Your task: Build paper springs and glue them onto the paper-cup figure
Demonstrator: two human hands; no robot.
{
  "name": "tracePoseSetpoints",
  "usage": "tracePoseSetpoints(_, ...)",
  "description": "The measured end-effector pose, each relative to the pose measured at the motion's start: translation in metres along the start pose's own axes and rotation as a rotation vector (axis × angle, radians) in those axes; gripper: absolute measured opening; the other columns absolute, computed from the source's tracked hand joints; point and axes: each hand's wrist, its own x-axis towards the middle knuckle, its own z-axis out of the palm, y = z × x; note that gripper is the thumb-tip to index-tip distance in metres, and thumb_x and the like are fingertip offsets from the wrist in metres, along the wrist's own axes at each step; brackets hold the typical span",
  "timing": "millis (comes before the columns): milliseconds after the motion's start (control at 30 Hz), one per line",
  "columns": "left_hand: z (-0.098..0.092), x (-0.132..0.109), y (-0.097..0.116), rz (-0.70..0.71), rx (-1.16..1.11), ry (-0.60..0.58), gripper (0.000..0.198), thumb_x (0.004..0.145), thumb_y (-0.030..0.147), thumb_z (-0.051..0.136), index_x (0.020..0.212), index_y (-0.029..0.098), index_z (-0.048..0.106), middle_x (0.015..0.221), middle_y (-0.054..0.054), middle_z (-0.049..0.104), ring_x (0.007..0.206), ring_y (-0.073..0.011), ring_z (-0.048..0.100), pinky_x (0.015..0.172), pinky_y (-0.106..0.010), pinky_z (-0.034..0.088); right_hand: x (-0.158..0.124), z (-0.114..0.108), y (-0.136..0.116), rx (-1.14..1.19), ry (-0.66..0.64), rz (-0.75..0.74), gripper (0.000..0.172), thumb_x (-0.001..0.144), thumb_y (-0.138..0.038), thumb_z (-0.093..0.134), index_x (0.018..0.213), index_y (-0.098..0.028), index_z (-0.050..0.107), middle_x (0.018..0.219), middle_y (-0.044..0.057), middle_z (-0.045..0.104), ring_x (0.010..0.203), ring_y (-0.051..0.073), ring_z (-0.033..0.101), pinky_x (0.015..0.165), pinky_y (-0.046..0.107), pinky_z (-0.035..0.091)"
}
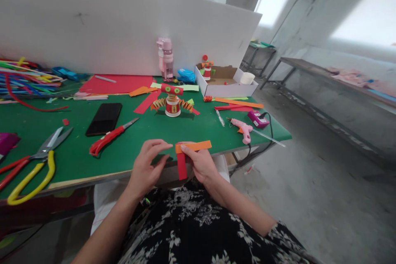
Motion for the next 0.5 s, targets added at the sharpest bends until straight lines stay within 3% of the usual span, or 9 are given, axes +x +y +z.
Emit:
tracePoseSetpoints(100,0.0,-0.002,-0.008,0.367,0.218,-0.053,0.018,0.089,0.019,0.06,0.099,0.028,0.072,0.101,-0.006,0.064,0.098,-0.0202,0.057,0.086,-0.035,0.048,0.0,0.001,0.002,0.031,-0.008,-0.006,0.027,0.058,-0.033,0.084,0.077,-0.017,0.074,0.079,0.002,0.073,0.074,0.015,0.063,0.075,0.029,0.05)
tracePoseSetpoints(200,0.005,-0.003,-0.011,0.494,0.277,-0.026,0.015,0.089,0.018,0.062,0.094,0.028,0.072,0.099,-0.006,0.064,0.096,-0.0204,0.056,0.084,-0.035,0.048,-0.001,0.002,0.004,0.022,-0.015,-0.003,0.026,0.059,-0.033,0.083,0.077,-0.017,0.074,0.079,0.002,0.073,0.074,0.015,0.063,0.075,0.029,0.05)
tracePoseSetpoints(267,0.008,-0.004,-0.009,0.439,0.221,-0.007,0.014,0.089,0.017,0.062,0.091,0.027,0.072,0.099,-0.005,0.063,0.095,-0.0198,0.057,0.083,-0.034,0.048,-0.002,0.002,0.004,-0.01,-0.024,-0.016,0.026,0.059,-0.033,0.083,0.078,-0.017,0.074,0.08,0.002,0.073,0.075,0.016,0.063,0.076,0.03,0.05)
tracePoseSetpoints(500,0.019,-0.004,0.008,-0.066,-0.229,0.073,0.009,0.08,0.02,0.069,0.072,0.021,0.065,0.089,-0.002,0.062,0.087,-0.0152,0.059,0.076,-0.025,0.047,-0.004,0.0,0.007,-0.136,-0.09,-0.115,0.02,0.067,-0.036,0.077,0.078,-0.02,0.073,0.084,0.002,0.073,0.083,0.017,0.064,0.083,0.032,0.05)
